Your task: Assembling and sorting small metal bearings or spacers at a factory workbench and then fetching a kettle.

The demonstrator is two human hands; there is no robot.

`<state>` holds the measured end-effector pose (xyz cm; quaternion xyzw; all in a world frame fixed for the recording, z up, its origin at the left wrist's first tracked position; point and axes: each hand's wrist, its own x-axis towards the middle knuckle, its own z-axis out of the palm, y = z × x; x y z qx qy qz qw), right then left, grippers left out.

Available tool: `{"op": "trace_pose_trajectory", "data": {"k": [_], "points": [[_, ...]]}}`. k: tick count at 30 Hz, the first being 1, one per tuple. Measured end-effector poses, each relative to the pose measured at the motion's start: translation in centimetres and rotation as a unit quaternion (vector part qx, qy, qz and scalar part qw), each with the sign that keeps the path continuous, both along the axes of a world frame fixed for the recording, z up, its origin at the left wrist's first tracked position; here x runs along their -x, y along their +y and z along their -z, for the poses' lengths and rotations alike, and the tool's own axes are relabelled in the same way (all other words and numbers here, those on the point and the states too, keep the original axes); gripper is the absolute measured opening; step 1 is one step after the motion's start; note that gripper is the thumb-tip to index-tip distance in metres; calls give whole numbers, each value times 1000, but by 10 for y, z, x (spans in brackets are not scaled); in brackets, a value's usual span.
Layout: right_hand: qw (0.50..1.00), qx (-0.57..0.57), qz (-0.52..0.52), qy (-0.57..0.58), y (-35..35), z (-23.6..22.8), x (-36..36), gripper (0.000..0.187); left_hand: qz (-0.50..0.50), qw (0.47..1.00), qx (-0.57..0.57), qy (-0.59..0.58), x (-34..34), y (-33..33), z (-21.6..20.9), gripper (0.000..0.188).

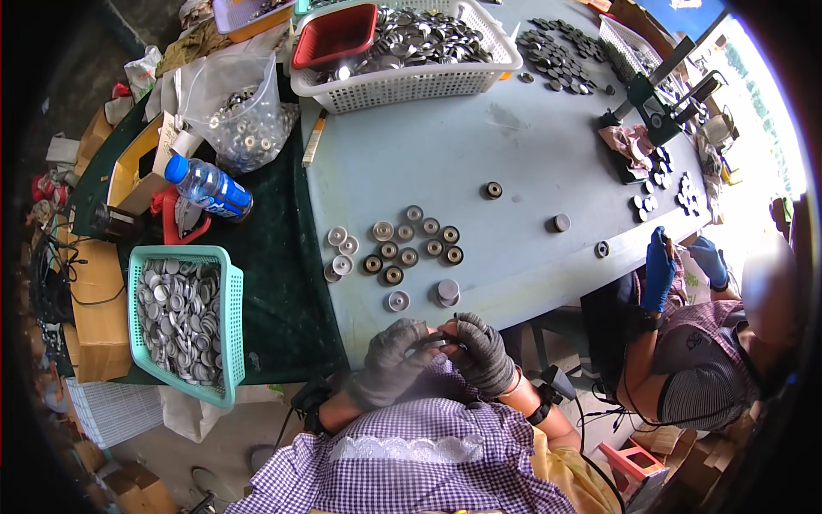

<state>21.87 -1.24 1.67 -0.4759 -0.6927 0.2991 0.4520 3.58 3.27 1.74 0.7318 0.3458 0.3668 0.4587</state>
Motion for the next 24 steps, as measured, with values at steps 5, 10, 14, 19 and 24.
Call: {"op": "trace_pose_trajectory", "data": {"k": [5, 10, 14, 19, 24], "points": [[998, 52, 27, 10, 2, -9, 9, 23, -3, 999, 34, 5, 2, -3, 0, 25], [988, 140, 45, 42, 2, -18, 18, 17, -22, 997, 75, -26, -1, -6, -3, 25], [982, 147, 65, 95, -4, -5, 19, 16, -19, 981, 177, -76, -3, -9, -7, 28], [991, 115, 39, 65, -2, -3, 13, 17, 2, 1000, 24, -17, 0, -5, -3, 29], [996, 59, 53, 50, -4, 1, 14, 28, 1, 999, 28, -41, 2, -5, -1, 29]]}}
